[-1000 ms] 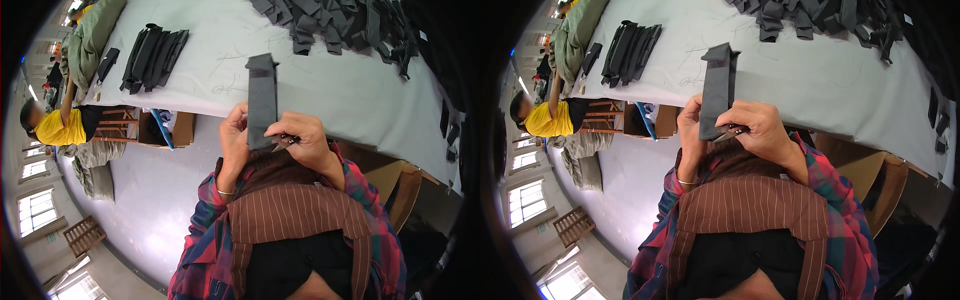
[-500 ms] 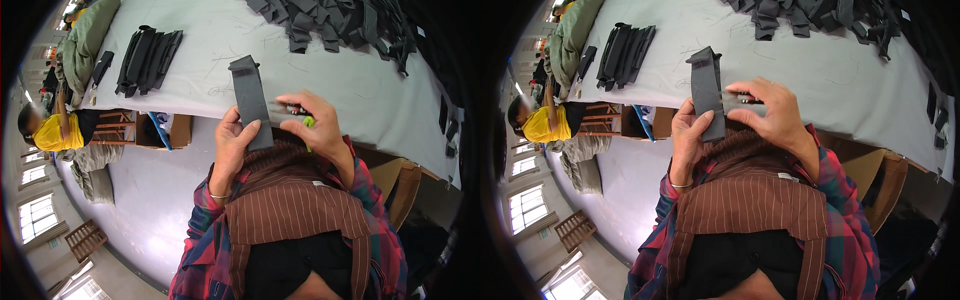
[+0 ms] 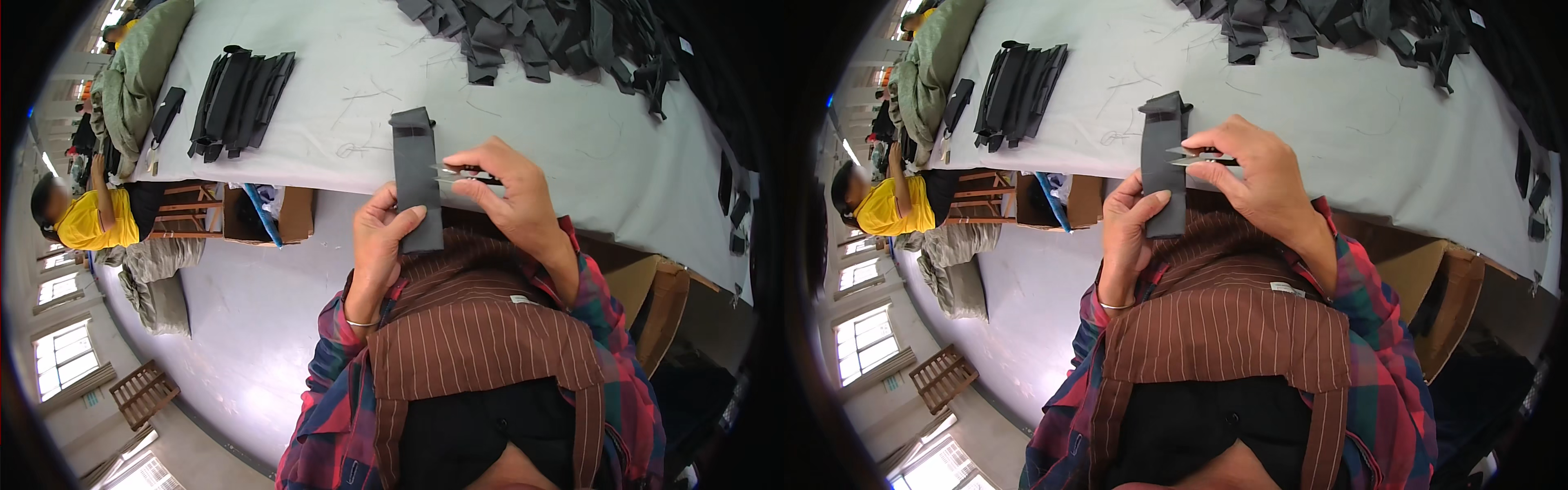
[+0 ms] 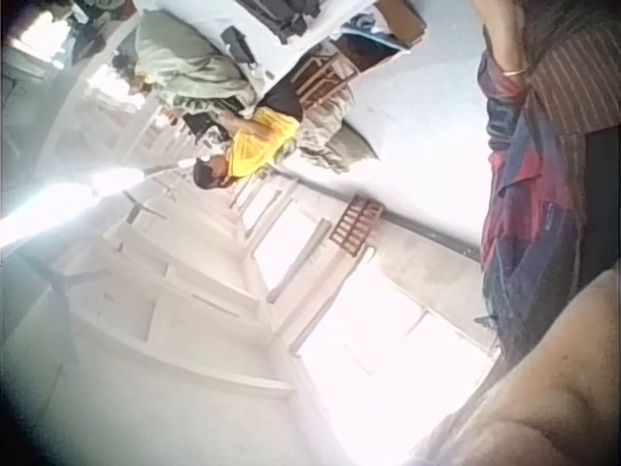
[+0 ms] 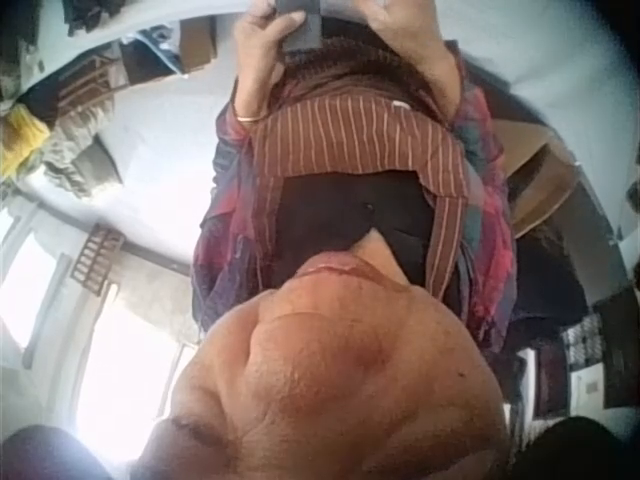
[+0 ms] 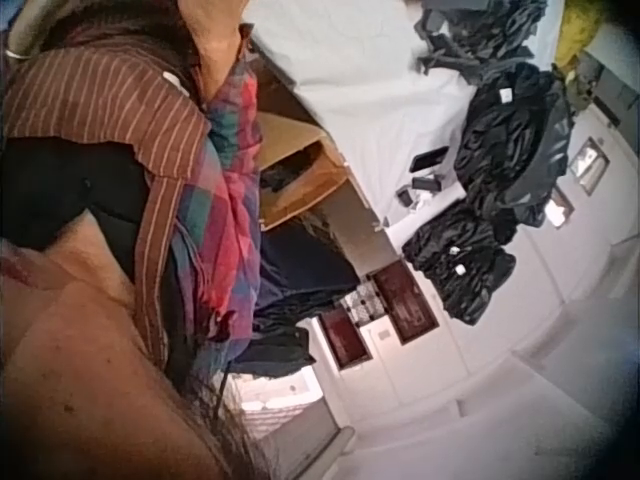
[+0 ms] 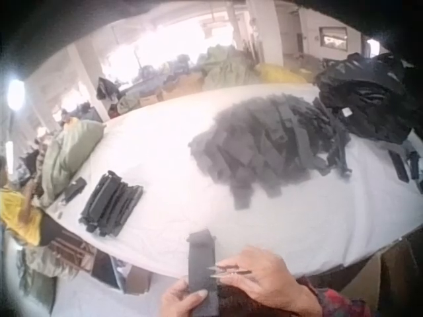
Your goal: Trimming and cleaning excess threads or edges from small black fabric pieces using a small tool.
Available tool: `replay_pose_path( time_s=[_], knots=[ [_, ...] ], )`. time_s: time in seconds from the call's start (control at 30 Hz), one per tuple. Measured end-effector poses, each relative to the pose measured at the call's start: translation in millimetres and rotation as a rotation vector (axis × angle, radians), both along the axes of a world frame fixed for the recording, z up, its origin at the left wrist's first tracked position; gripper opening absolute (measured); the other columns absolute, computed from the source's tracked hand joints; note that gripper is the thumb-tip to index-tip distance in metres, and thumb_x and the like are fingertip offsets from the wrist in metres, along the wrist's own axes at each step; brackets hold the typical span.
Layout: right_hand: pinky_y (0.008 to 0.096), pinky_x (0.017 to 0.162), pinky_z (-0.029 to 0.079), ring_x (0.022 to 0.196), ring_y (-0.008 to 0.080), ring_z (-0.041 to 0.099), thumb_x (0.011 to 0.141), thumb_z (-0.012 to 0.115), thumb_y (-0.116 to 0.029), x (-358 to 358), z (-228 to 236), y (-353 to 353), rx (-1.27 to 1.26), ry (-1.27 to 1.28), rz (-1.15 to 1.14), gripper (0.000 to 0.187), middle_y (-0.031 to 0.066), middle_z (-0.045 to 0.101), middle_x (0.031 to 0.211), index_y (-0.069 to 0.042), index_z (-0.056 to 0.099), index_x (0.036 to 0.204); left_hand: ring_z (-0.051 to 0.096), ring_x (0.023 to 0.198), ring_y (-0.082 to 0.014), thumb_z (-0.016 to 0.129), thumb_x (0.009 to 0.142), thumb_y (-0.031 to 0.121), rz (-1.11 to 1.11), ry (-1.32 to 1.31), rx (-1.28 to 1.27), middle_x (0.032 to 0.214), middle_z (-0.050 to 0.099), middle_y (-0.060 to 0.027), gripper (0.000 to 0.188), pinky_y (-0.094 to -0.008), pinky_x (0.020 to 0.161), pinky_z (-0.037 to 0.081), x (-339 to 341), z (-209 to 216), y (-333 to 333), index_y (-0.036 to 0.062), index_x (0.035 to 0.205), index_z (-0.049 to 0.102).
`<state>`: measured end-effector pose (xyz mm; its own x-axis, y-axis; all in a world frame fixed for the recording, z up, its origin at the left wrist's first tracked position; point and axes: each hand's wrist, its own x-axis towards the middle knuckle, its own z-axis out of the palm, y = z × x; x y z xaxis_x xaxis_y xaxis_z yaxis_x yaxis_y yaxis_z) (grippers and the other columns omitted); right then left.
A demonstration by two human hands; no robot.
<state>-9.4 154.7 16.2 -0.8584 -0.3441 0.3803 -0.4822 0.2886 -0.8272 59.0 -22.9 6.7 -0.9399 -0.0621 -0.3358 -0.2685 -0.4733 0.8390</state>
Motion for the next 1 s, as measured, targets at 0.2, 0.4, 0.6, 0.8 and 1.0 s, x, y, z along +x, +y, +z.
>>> replay_pose_path(
  time_s=[0.2, 0.4, 0.6, 0.8, 1.0],
  knots=[
    [0.0344, 0.060, 0.046, 0.070, 0.0259, 0.061, 0.081, 0.068, -0.021, 9, -7, -5, 0.100, -0.131, 0.007, 0.016, 0.0066, 0.065, 0.075, -0.008, 0.066, 0.089, 0.054, 0.087, -0.0074, 0.059, 0.088, 0.003, -0.027, 0.022, -0.123, 0.099, 0.059, -0.0011, 0.013, -0.0216, 0.079, 0.043, 2, -13, 4, -0.0034, 0.099, 0.064],
    [0.0352, 0.057, 0.044, 0.064, 0.0248, 0.058, 0.078, 0.069, -0.019, 10, -8, -12, 0.139, 0.043, -0.018, 0.011, 0.0051, 0.063, 0.070, -0.009, 0.065, 0.083, 0.053, 0.091, -0.0082, 0.058, 0.088, 0.003, -0.032, 0.070, -0.152, 0.106, 0.058, -0.0023, 0.013, -0.0223, 0.081, 0.042, -1, -8, 5, -0.0058, 0.096, 0.065],
    [0.0343, 0.056, 0.041, 0.060, 0.0227, 0.055, 0.075, 0.071, -0.017, 11, -12, -16, 0.135, 0.170, -0.062, 0.010, 0.0027, 0.061, 0.068, -0.011, 0.065, 0.080, 0.053, 0.089, -0.0080, 0.059, 0.088, 0.001, -0.027, 0.105, -0.170, 0.105, 0.058, -0.0025, 0.013, -0.0215, 0.079, 0.043, 1, -10, 6, -0.0064, 0.096, 0.065],
    [0.0343, 0.057, 0.040, 0.060, 0.0222, 0.054, 0.074, 0.072, -0.017, 13, -7, -14, 0.144, 0.179, -0.088, 0.011, 0.0017, 0.060, 0.068, -0.011, 0.065, 0.080, 0.053, 0.087, -0.0075, 0.060, 0.088, 0.001, -0.029, 0.145, -0.231, 0.105, 0.059, -0.0028, 0.012, -0.0209, 0.076, 0.044, 2, -9, 7, -0.0069, 0.095, 0.065],
    [0.0339, 0.057, 0.037, 0.057, 0.0220, 0.050, 0.073, 0.073, -0.019, 11, -7, -14, 0.182, 0.255, -0.067, 0.012, 0.0005, 0.060, 0.068, -0.012, 0.065, 0.078, 0.051, 0.083, -0.0060, 0.060, 0.087, 0.000, -0.035, 0.111, -0.190, 0.097, 0.056, -0.0008, 0.010, -0.0202, 0.073, 0.042, 0, -7, 7, -0.0065, 0.093, 0.065]
  ],
)
